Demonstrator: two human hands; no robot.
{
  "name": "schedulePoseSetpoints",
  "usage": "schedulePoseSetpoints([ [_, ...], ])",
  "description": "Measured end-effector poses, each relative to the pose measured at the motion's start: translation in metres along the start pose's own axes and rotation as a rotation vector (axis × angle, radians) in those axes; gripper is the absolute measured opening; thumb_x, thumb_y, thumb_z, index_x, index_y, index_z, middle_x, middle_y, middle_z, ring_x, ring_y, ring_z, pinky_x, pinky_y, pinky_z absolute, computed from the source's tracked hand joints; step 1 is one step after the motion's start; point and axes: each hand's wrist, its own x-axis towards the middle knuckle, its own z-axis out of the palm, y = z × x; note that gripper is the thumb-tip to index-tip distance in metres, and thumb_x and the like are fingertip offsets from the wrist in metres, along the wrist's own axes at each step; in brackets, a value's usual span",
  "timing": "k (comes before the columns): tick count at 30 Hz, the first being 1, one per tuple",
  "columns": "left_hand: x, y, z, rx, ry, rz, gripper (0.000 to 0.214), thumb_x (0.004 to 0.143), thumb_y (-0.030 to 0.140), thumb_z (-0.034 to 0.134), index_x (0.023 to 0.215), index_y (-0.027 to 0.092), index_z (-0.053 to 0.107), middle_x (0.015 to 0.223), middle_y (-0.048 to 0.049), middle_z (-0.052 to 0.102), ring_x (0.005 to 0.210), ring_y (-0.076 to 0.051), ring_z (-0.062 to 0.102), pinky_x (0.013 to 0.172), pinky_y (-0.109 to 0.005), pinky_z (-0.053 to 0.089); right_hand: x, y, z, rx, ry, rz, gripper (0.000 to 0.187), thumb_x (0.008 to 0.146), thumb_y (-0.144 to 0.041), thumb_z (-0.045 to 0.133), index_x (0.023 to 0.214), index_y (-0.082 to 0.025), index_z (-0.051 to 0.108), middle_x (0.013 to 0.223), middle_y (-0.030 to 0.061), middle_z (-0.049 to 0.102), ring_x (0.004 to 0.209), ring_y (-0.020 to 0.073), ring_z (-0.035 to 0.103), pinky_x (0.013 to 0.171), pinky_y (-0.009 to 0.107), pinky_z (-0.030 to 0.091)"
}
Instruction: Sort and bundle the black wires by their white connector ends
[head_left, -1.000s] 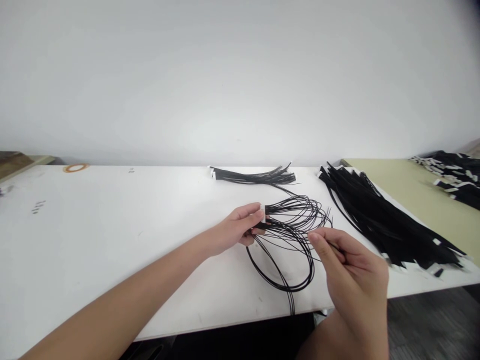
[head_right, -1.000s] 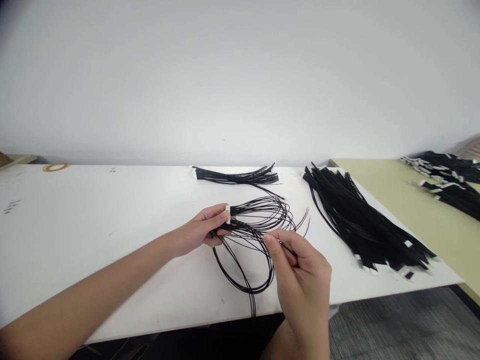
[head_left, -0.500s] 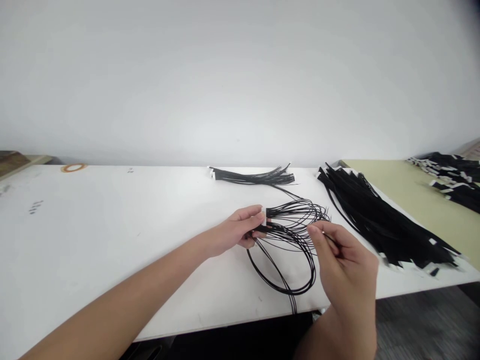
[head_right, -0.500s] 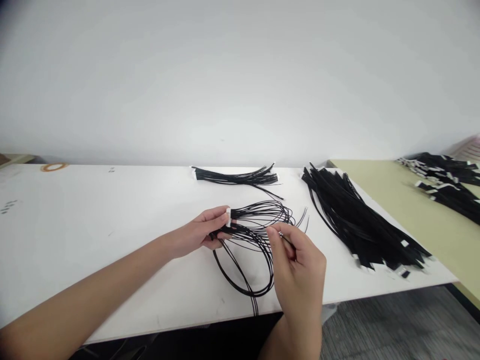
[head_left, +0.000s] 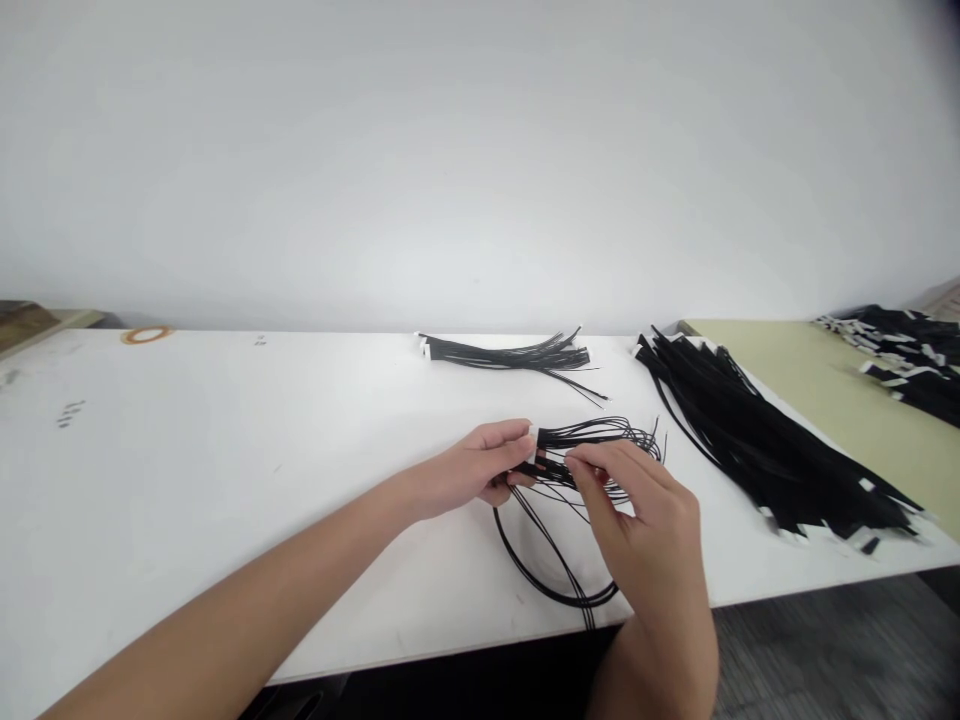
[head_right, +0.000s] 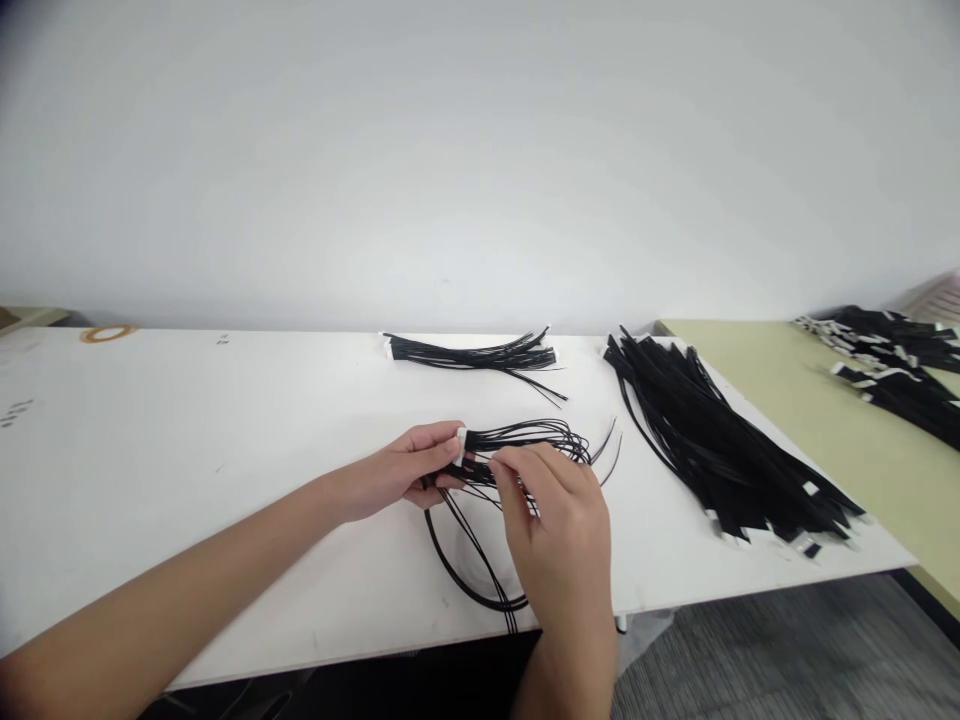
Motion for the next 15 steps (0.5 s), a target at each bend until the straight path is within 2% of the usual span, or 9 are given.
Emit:
schedulePoseSetpoints([
  [15,-0.0005,-0.0027,0.0029,-0.175,0.008,0.004,0.028,0.086,0.038,0.054,0.075,0.017,0.04,0.065,0.0035,0.033,0.055,-0.004,0.03,0.043,-0.015,0.014,0.005,-0.0026,0.0057,0.051,0.073,-0.057,0.009,0.082,-0.01,0.057,0.083,-0.019,0.06,0.076,0.0004,0.062,0.07,0.0118,0.057,0.065,0.027,0.044],
])
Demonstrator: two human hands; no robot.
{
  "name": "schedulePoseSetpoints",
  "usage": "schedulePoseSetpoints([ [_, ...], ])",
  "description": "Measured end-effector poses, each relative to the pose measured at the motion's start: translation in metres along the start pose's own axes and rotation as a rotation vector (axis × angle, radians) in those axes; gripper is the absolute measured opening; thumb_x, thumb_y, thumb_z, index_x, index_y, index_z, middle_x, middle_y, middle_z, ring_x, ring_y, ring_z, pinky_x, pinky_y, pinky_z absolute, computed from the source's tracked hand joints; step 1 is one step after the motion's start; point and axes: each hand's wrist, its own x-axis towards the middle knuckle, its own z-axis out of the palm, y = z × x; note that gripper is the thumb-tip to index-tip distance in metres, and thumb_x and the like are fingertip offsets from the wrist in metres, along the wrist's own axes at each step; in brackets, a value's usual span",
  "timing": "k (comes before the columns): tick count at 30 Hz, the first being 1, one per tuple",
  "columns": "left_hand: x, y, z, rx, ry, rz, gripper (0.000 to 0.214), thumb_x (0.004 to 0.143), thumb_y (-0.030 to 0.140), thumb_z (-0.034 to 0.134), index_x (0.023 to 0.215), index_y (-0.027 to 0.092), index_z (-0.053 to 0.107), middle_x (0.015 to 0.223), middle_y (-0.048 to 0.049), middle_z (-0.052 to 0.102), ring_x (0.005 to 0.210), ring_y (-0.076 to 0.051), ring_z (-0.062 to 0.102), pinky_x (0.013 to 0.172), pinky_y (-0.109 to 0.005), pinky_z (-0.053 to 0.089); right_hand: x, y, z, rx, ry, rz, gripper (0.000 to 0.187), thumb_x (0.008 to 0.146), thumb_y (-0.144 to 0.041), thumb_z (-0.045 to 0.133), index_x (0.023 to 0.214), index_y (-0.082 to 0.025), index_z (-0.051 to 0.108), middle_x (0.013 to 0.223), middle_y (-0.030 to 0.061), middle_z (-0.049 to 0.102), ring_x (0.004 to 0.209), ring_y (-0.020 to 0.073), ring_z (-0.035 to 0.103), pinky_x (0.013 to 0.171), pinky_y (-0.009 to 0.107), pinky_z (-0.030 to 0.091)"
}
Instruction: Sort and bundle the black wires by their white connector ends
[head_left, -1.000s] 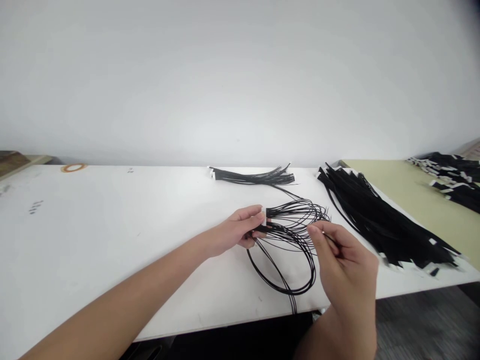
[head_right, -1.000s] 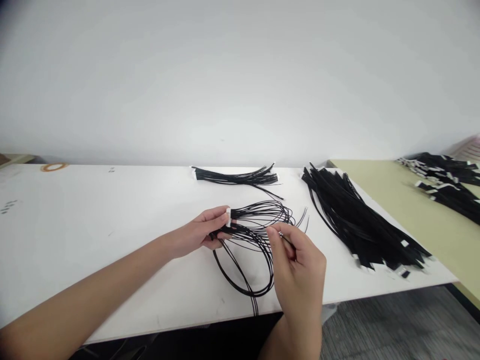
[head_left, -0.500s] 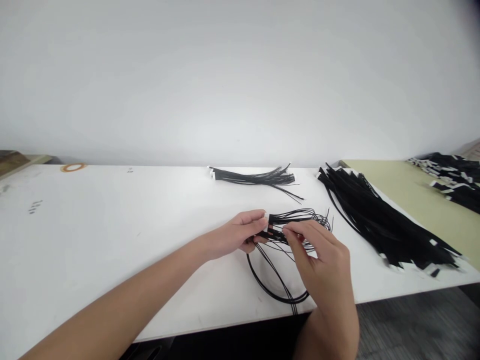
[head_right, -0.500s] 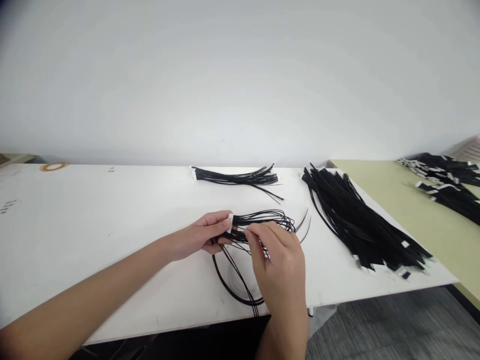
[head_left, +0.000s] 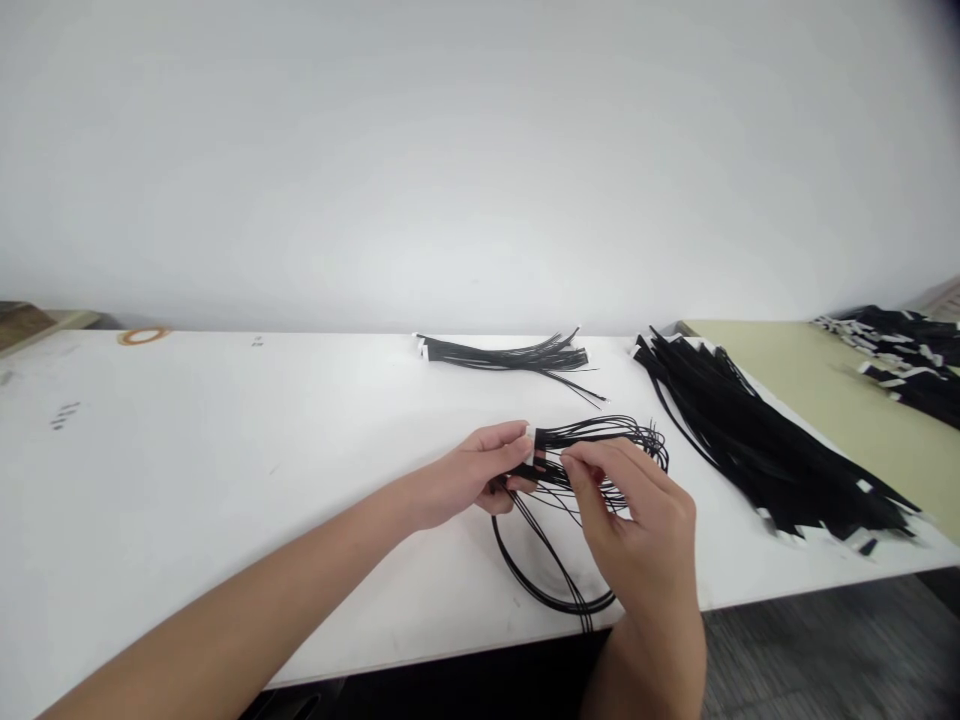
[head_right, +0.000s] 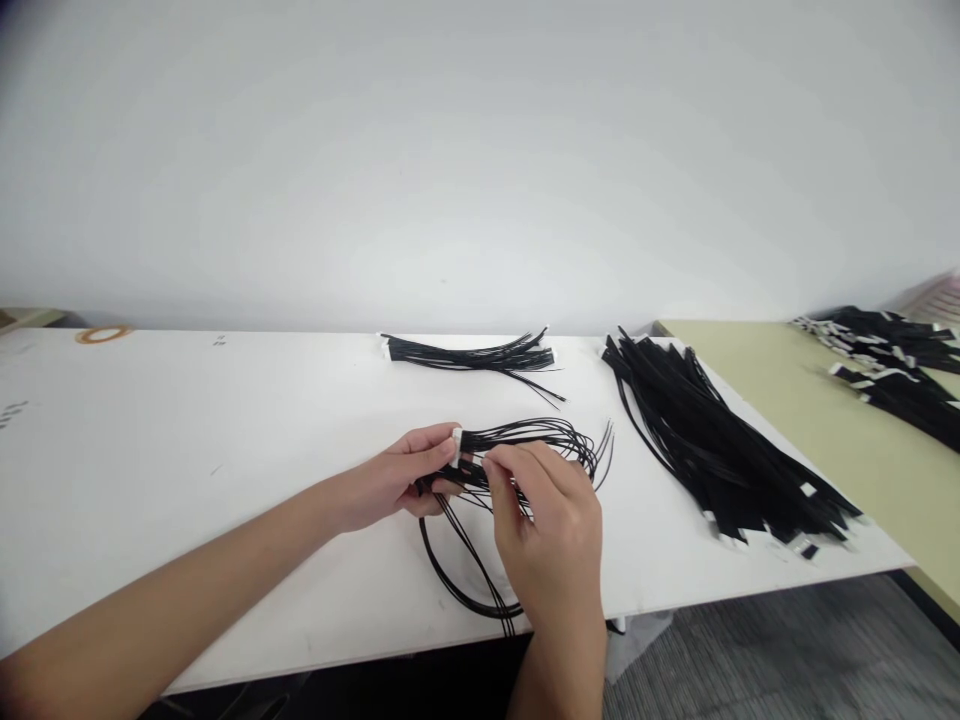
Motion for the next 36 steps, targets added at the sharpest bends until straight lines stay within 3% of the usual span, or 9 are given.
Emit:
schedulePoseSetpoints([
  [5,0.0,0.003,-0.005,-0.067,0.016,0.02,0.025,0.086,0.038,0.053,0.077,0.017,0.041,0.064,0.0036,0.037,0.049,-0.002,0.029,0.041,-0.014,0.013,0.001,-0.004,0.002,0.082,0.287,-0.025,0.016,0.078,-0.01,0.061,0.09,-0.02,0.063,0.081,0.003,0.063,0.076,0.0162,0.059,0.068,0.032,0.049],
  [8,0.001,0.005,-0.011,-0.125,0.046,0.087,0.024,0.087,0.04,0.051,0.081,0.019,0.043,0.063,0.0051,0.039,0.042,0.0,0.024,0.041,-0.015,0.015,-0.001,-0.002,0.0,0.148,0.752,0.188,0.013,0.08,-0.016,0.062,0.092,-0.019,0.063,0.083,0.0045,0.06,0.073,0.0175,0.059,0.067,0.035,0.05],
  [10,0.001,0.007,-0.014,-0.147,0.071,0.118,0.024,0.087,0.044,0.049,0.086,0.02,0.044,0.063,0.0066,0.04,0.039,0.001,0.02,0.043,-0.017,0.02,-0.003,0.006,-0.002,0.183,0.88,0.388,0.012,0.082,-0.024,0.06,0.093,-0.018,0.062,0.079,0.0045,0.059,0.07,0.0172,0.06,0.067,0.036,0.051],
  [13,-0.001,0.01,-0.016,-0.168,0.072,0.146,0.027,0.086,0.049,0.048,0.089,0.022,0.046,0.062,0.0085,0.04,0.036,0.002,0.016,0.046,-0.019,0.026,-0.006,0.018,-0.003,0.261,0.553,0.524,0.019,0.08,-0.031,0.062,0.092,-0.017,0.063,0.08,0.0057,0.063,0.074,0.0179,0.062,0.07,0.035,0.052],
  [16,-0.002,0.011,-0.015,-0.181,0.04,0.157,0.028,0.086,0.05,0.047,0.088,0.022,0.046,0.063,0.0091,0.041,0.035,0.003,0.016,0.048,-0.02,0.028,-0.007,0.018,0.001,0.262,0.079,0.489,0.016,0.081,-0.031,0.062,0.09,-0.019,0.066,0.09,0.0067,0.068,0.085,0.0192,0.064,0.075,0.032,0.052],
  [18,-0.003,0.01,-0.014,-0.186,0.013,0.154,0.028,0.086,0.05,0.048,0.087,0.022,0.046,0.063,0.0091,0.041,0.034,0.003,0.016,0.047,-0.02,0.027,-0.005,0.01,0.006,0.23,-0.042,0.41,0.014,0.081,-0.03,0.06,0.088,-0.02,0.068,0.089,0.0059,0.069,0.086,0.0192,0.064,0.072,0.029,0.052],
  [24,-0.004,0.007,-0.015,-0.194,-0.018,0.13,0.028,0.085,0.048,0.05,0.085,0.02,0.046,0.062,0.0085,0.042,0.035,0.003,0.018,0.046,-0.017,0.022,0.0,-0.007,0.016,0.23,-0.171,0.162,0.012,0.084,-0.022,0.055,0.079,-0.019,0.065,0.074,0.0025,0.067,0.07,0.0151,0.063,0.062,0.025,0.049],
  [31,-0.005,0.006,-0.014,-0.166,-0.032,0.128,0.028,0.085,0.048,0.051,0.087,0.021,0.046,0.062,0.0081,0.043,0.035,0.003,0.019,0.045,-0.017,0.021,0.001,-0.008,0.019,0.114,-0.019,0.052,0.013,0.085,-0.019,0.051,0.09,-0.021,0.063,0.08,0.0024,0.066,0.074,0.0159,0.062,0.069,0.029,0.05],
  [36,-0.003,0.008,-0.015,-0.169,-0.007,0.162,0.028,0.086,0.048,0.049,0.086,0.02,0.046,0.064,0.0081,0.042,0.035,0.004,0.014,0.044,-0.018,0.021,-0.007,-0.01,-0.008,0.164,-0.174,0.241,0.009,0.083,-0.027,0.057,0.081,-0.02,0.063,0.065,-0.0009,0.06,0.054,0.0108,0.053,0.051,0.022,0.045],
])
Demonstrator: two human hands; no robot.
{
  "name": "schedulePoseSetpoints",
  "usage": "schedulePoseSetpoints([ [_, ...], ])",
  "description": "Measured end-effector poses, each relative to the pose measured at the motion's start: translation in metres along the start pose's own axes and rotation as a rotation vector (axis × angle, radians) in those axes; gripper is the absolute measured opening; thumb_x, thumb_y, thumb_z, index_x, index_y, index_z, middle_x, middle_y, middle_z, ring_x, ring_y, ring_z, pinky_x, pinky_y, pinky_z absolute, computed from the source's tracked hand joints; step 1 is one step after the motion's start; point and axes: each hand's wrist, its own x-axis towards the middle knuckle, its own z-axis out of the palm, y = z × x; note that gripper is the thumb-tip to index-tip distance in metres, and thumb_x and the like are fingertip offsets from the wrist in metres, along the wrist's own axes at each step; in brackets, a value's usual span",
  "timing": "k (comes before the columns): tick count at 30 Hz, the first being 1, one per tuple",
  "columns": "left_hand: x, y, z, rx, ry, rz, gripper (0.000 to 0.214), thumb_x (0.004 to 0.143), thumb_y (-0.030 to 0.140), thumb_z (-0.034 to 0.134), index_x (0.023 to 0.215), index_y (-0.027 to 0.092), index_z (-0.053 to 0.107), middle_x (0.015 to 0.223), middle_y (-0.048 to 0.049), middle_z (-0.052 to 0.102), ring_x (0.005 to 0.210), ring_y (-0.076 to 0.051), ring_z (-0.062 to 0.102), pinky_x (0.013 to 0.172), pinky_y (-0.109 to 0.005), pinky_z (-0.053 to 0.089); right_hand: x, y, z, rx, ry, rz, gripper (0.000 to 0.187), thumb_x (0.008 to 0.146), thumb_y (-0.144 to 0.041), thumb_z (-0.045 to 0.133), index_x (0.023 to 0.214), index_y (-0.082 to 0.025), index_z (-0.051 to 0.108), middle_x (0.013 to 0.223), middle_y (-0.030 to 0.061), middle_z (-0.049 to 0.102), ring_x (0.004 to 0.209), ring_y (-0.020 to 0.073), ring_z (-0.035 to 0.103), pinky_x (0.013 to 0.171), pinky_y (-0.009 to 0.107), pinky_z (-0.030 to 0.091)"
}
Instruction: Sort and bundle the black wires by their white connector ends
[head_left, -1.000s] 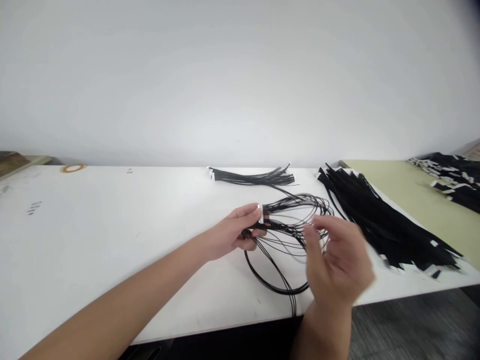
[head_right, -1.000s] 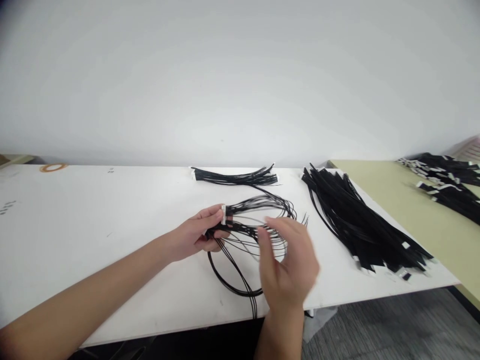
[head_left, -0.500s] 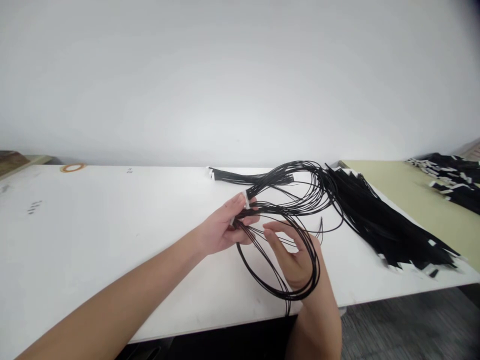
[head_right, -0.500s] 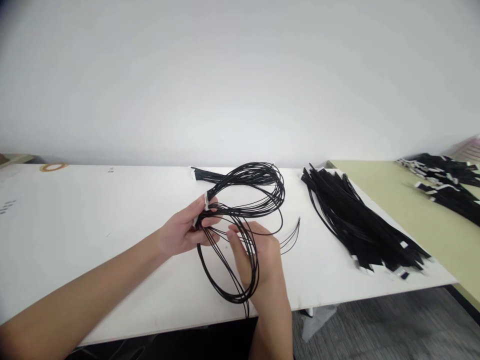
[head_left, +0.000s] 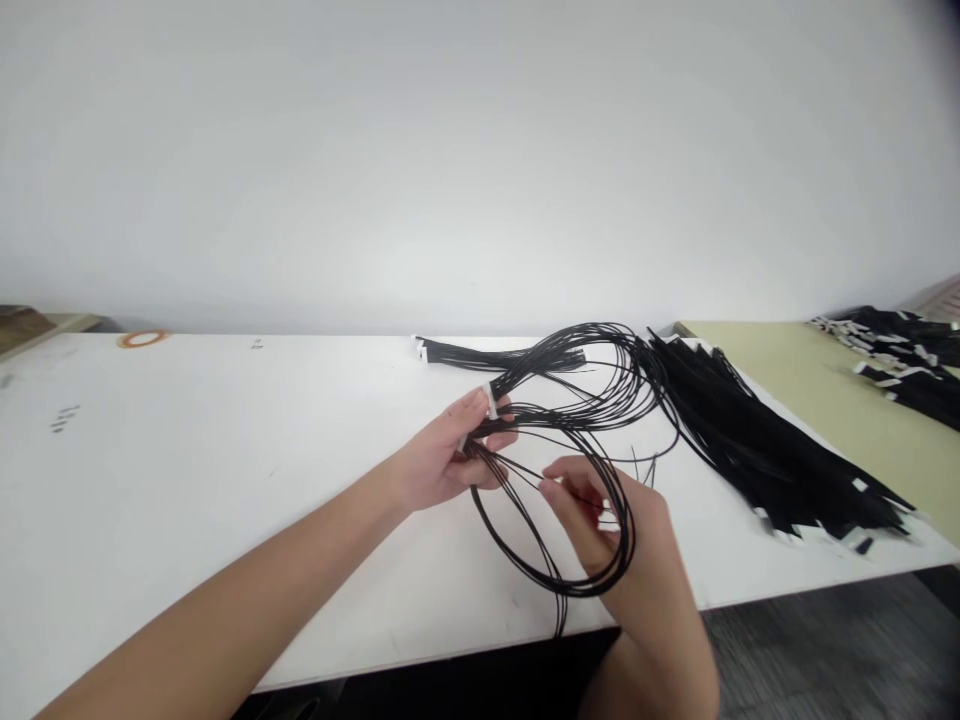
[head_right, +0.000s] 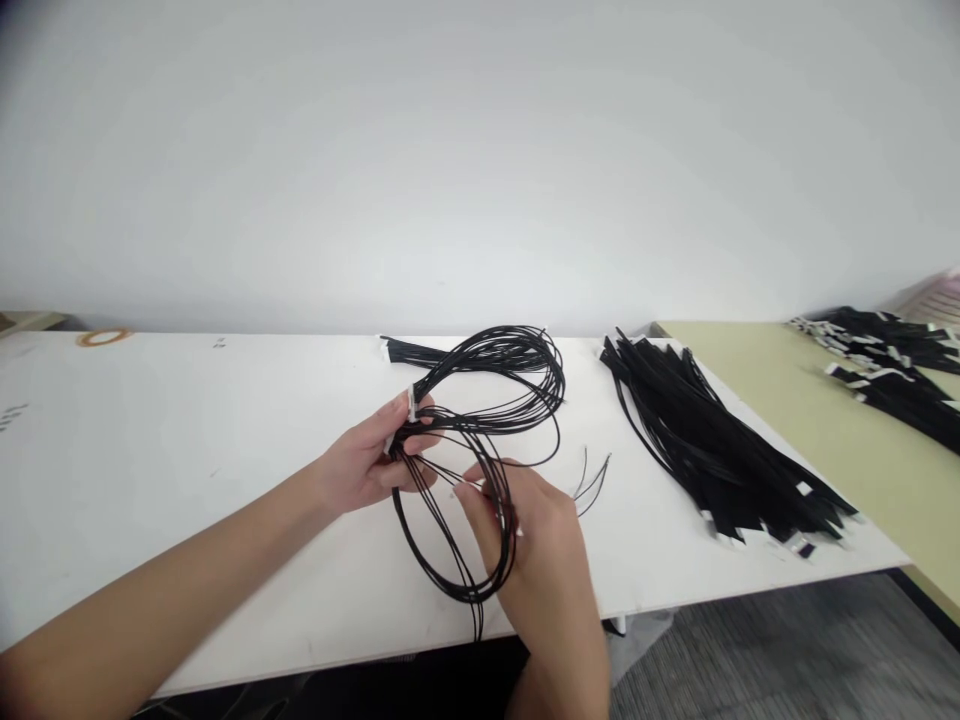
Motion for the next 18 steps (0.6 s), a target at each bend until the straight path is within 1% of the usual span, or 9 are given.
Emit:
schedulePoseSetpoints([
  [2,0.002,0.001,-0.001,0.02,0.038,0.013,0.028,0.086,0.047,0.05,0.086,0.019,0.047,0.064,0.008,0.041,0.035,0.004,0.014,0.044,-0.018,0.022,-0.008,-0.001,-0.02,0.057,-0.08,0.007,0.006,0.082,-0.024,0.057,0.084,-0.02,0.062,0.064,-0.0006,0.059,0.058,0.0119,0.055,0.05,0.022,0.045],
  [4,0.004,0.001,-0.002,0.042,0.082,0.012,0.028,0.086,0.046,0.05,0.087,0.018,0.048,0.065,0.0078,0.041,0.035,0.004,0.014,0.043,-0.017,0.021,-0.017,0.001,-0.038,0.153,-0.073,-0.025,0.007,0.083,-0.019,0.056,0.087,-0.02,0.061,0.07,0.0019,0.062,0.064,0.0135,0.058,0.052,0.022,0.046],
  [6,0.006,0.0,-0.003,0.062,0.113,0.007,0.027,0.087,0.044,0.05,0.087,0.017,0.048,0.065,0.0076,0.041,0.035,0.005,0.013,0.042,-0.017,0.019,-0.023,0.008,-0.05,0.28,-0.075,-0.074,0.01,0.084,-0.016,0.054,0.089,-0.02,0.061,0.064,0.0013,0.059,0.059,0.0129,0.057,0.051,0.023,0.046],
  [7,0.007,0.0,-0.003,0.072,0.124,0.005,0.027,0.087,0.044,0.05,0.086,0.017,0.048,0.065,0.0075,0.041,0.035,0.005,0.013,0.042,-0.017,0.018,-0.026,0.013,-0.052,0.372,-0.07,-0.097,0.011,0.085,-0.017,0.052,0.088,-0.021,0.061,0.061,0.0011,0.057,0.057,0.0133,0.056,0.051,0.024,0.047],
  [9,0.007,-0.001,-0.003,0.095,0.14,-0.001,0.027,0.088,0.044,0.048,0.086,0.017,0.048,0.066,0.0074,0.042,0.035,0.005,0.014,0.042,-0.016,0.019,-0.03,0.023,-0.052,0.56,-0.073,-0.117,0.015,0.088,-0.024,0.046,0.083,-0.022,0.06,0.057,0.0009,0.053,0.051,0.0138,0.054,0.047,0.027,0.047],
  [11,0.007,-0.001,-0.003,0.127,0.152,-0.005,0.027,0.088,0.044,0.047,0.087,0.017,0.047,0.068,0.007,0.044,0.035,0.005,0.016,0.043,-0.017,0.021,-0.03,0.032,-0.047,0.694,-0.104,-0.097,0.021,0.089,-0.033,0.042,0.08,-0.023,0.058,0.055,0.0004,0.051,0.044,0.0134,0.05,0.041,0.027,0.044],
  [13,0.006,-0.002,-0.002,0.164,0.159,-0.012,0.027,0.089,0.044,0.046,0.087,0.017,0.047,0.071,0.0064,0.047,0.035,0.005,0.017,0.044,-0.017,0.023,-0.028,0.036,-0.041,0.762,-0.11,-0.072,0.017,0.087,-0.035,0.044,0.083,-0.025,0.057,0.057,0.0,0.052,0.042,0.013,0.049,0.038,0.027,0.043],
  [16,0.006,-0.004,-0.002,0.211,0.161,-0.028,0.026,0.089,0.044,0.045,0.088,0.017,0.047,0.073,0.0053,0.05,0.036,0.005,0.018,0.045,-0.018,0.025,-0.02,0.034,-0.033,0.812,-0.009,-0.073,0.009,0.084,-0.035,0.052,0.088,-0.028,0.056,0.061,-0.0011,0.052,0.045,0.0128,0.05,0.042,0.028,0.045],
  [18,0.006,-0.005,-0.002,0.24,0.167,-0.038,0.027,0.089,0.044,0.045,0.088,0.018,0.047,0.073,0.0041,0.051,0.037,0.004,0.02,0.044,-0.018,0.023,-0.013,0.031,-0.029,0.845,0.098,-0.067,0.011,0.086,-0.039,0.052,0.086,-0.028,0.057,0.057,-0.0032,0.045,0.045,0.0112,0.047,0.044,0.026,0.044],
])
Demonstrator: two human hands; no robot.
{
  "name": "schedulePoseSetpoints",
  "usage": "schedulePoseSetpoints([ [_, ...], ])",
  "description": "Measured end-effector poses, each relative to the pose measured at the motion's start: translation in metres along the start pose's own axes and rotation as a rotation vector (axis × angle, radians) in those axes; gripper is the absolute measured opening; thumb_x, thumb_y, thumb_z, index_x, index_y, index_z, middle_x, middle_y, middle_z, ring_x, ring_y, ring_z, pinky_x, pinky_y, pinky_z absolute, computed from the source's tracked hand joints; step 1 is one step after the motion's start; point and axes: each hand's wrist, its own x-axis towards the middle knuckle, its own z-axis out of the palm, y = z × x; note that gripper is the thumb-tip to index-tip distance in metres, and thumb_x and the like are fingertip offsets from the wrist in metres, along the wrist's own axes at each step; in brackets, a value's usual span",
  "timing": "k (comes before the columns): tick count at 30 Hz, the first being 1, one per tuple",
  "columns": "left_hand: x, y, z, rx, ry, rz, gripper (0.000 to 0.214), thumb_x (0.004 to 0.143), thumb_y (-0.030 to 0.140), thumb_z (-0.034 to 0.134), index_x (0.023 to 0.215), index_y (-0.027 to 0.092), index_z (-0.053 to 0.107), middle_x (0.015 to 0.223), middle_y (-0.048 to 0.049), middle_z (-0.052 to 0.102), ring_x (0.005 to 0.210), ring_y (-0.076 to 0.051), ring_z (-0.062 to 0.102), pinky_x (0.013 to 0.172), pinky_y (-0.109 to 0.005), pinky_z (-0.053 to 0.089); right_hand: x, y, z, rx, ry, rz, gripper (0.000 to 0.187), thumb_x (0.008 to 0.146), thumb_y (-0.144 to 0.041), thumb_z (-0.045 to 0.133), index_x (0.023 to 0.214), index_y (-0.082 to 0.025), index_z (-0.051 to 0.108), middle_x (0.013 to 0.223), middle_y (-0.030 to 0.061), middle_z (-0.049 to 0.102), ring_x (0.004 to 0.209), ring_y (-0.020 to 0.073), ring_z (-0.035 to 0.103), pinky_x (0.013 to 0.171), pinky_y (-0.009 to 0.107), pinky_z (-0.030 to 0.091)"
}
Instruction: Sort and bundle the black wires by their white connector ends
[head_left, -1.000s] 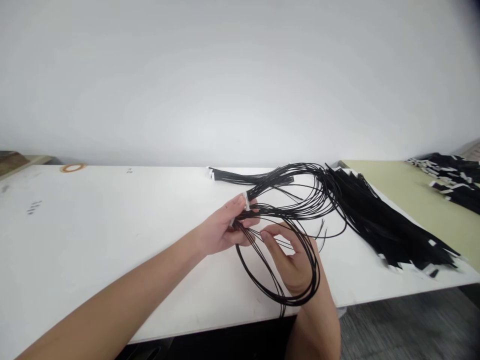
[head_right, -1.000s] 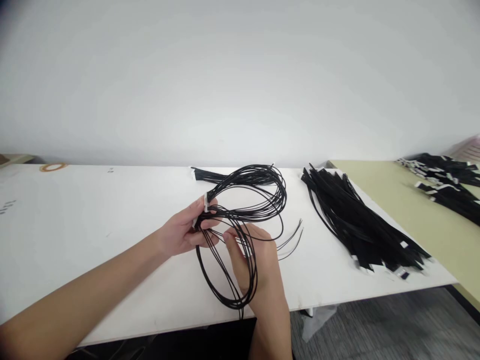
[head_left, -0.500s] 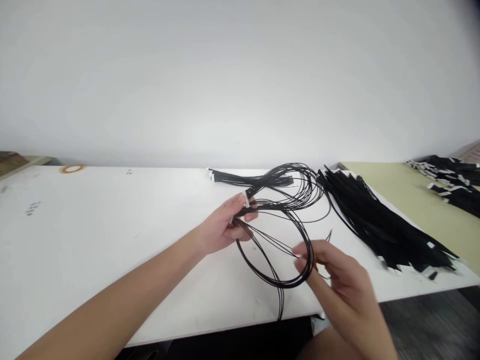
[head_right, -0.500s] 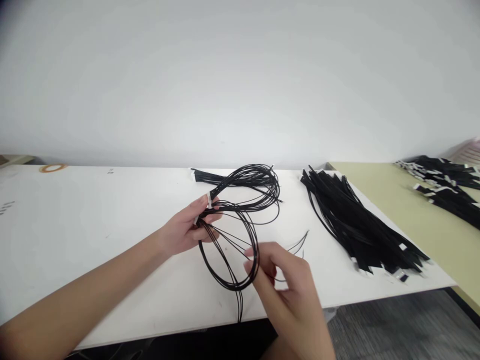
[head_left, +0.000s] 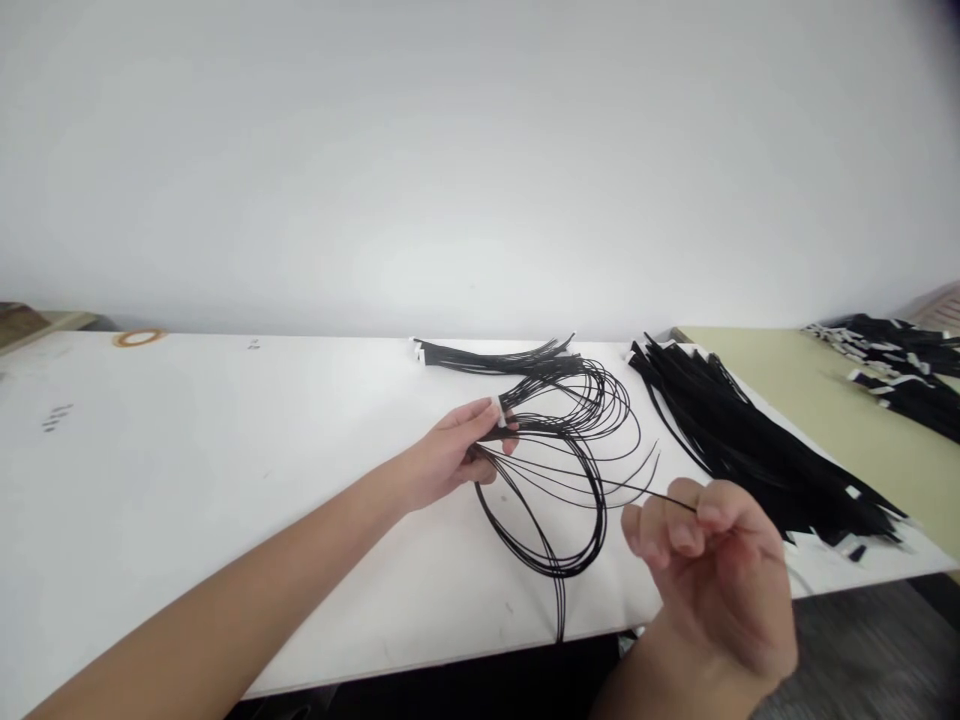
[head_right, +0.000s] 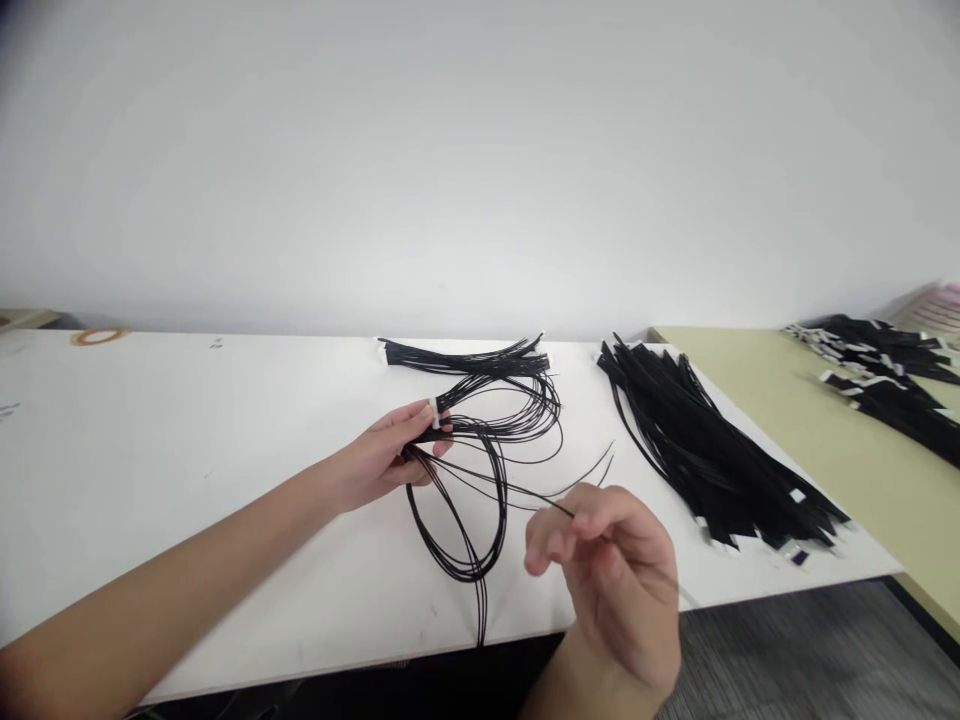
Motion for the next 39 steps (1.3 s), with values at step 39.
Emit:
schedulePoseSetpoints([
  [39,-0.005,0.005,0.006,-0.008,-0.127,-0.062,0.026,0.086,0.038,0.054,0.077,0.015,0.046,0.069,0.0013,0.046,0.049,-0.002,0.034,0.041,-0.017,0.014,0.014,0.024,0.021,-0.308,0.476,-0.056,0.004,0.065,-0.013,0.068,0.065,-0.017,0.069,0.049,-0.0035,0.043,0.041,0.0067,0.037,0.04,0.022,0.023],
])
